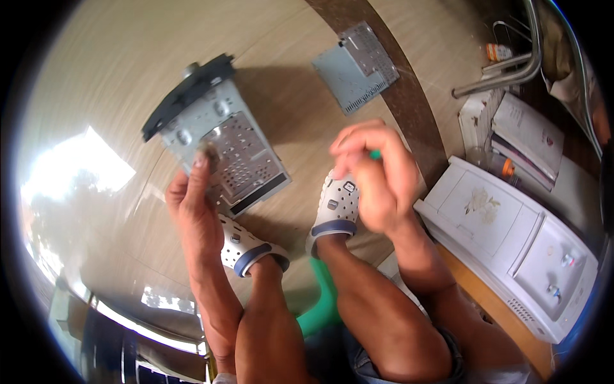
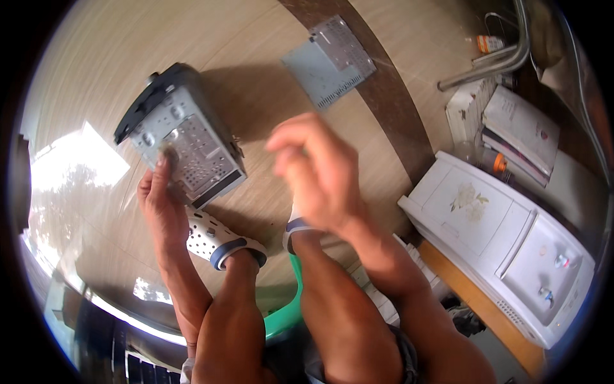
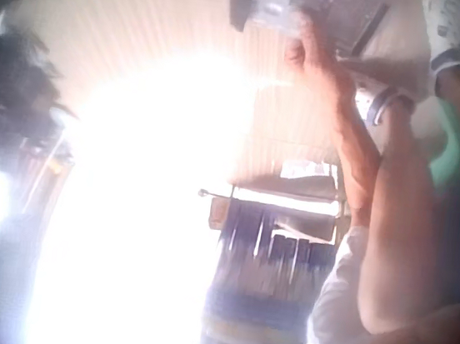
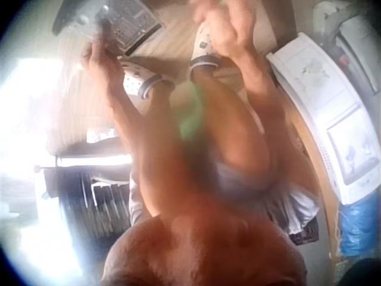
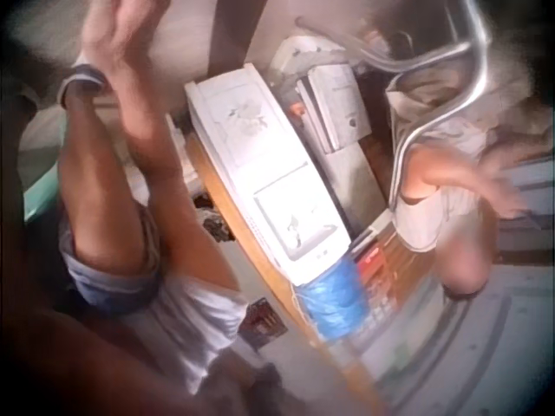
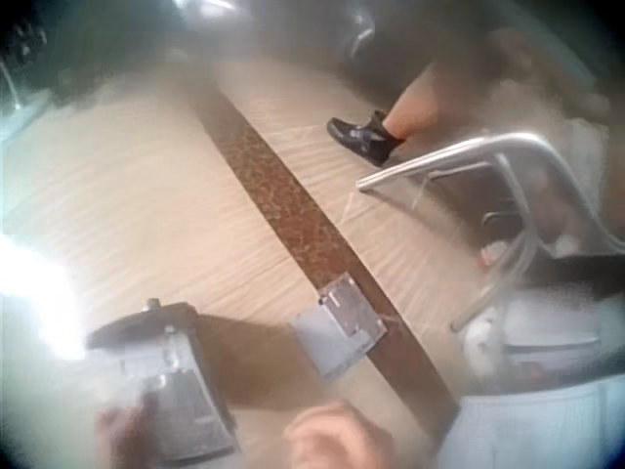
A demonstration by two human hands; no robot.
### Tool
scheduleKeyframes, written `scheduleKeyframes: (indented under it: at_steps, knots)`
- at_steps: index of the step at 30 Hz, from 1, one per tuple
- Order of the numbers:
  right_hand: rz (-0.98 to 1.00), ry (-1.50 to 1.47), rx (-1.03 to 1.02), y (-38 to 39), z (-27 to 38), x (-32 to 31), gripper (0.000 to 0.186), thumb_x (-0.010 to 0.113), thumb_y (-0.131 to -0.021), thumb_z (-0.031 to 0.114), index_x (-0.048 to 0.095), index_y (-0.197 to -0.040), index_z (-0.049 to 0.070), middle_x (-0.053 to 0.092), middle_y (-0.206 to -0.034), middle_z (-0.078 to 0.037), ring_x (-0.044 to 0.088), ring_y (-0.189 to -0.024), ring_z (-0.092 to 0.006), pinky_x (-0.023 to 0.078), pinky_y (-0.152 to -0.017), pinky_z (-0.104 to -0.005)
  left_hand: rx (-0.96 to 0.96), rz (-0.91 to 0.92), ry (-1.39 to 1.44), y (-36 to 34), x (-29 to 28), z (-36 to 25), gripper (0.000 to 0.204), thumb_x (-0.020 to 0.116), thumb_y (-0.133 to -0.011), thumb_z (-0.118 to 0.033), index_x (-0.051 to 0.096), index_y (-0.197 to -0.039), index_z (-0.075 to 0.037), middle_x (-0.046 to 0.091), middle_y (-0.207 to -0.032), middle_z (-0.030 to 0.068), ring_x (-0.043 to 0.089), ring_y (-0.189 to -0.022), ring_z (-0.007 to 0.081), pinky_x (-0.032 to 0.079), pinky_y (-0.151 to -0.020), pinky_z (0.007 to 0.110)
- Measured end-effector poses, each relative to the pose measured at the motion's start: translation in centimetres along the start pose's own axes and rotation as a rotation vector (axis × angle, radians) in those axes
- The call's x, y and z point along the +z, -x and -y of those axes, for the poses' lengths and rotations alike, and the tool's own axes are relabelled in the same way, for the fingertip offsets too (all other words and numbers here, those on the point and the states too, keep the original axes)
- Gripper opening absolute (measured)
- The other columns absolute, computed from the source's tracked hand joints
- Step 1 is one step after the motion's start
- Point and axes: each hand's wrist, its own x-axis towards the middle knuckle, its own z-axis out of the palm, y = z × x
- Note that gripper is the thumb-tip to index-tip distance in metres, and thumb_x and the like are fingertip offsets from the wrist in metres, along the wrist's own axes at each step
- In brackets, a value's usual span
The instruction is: The person uses a screwdriver to remove screws from the metal casing of an electronic device. They then detach the casing to reveal the internal circuit board and components, and finally reattach the casing.
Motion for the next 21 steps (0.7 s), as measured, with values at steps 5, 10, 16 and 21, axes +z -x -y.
scheduleKeyframes:
  at_steps: [5,10,16,21]
  knots:
    - [-0.177,0.233,0.534,0.6,-11.8,-7.3,0.016,0.058,-0.091,0.007,0.069,-0.100,0.001,0.070,-0.091,-0.006,0.061,-0.083,-0.0134,0.049,-0.074,-0.0290,0.133,0.015,0.066,-0.1,0.8,1.8,0.023,0.067,-0.097,-0.017,0.071,-0.111,0.001,0.073,-0.103,0.0072,0.065,-0.096,0.0113,0.049,-0.088,0.026]
    - [-0.209,0.403,0.510,-0.7,-17.0,-8.5,0.020,0.064,-0.092,0.013,0.071,-0.106,0.001,0.072,-0.097,-0.011,0.067,-0.091,-0.0205,0.051,-0.081,-0.0328,0.128,-0.118,0.025,0.1,0.6,2.1,0.023,0.067,-0.098,-0.019,0.071,-0.110,0.000,0.072,-0.105,0.0076,0.065,-0.097,0.0115,0.051,-0.088,0.026]
    - [-0.180,0.482,0.405,-2.6,-19.0,-8.4,0.020,0.067,-0.091,0.014,0.071,-0.107,0.004,0.071,-0.104,-0.015,0.068,-0.097,-0.0310,0.052,-0.084,-0.0376,0.114,-0.210,0.027,0.4,2.3,2.1,0.026,0.066,-0.098,-0.024,0.070,-0.110,-0.001,0.072,-0.100,0.0064,0.067,-0.091,0.0112,0.056,-0.080,0.026]
    - [-0.095,0.567,0.315,-3.0,-19.5,-7.8,0.019,0.068,-0.089,0.013,0.071,-0.106,0.005,0.070,-0.102,-0.016,0.066,-0.097,-0.0343,0.053,-0.084,-0.0407,0.114,-0.226,0.018,0.6,2.7,2.3,0.025,0.067,-0.098,-0.028,0.071,-0.102,-0.003,0.071,-0.090,0.0028,0.066,-0.074,0.0077,0.053,-0.062,0.019]
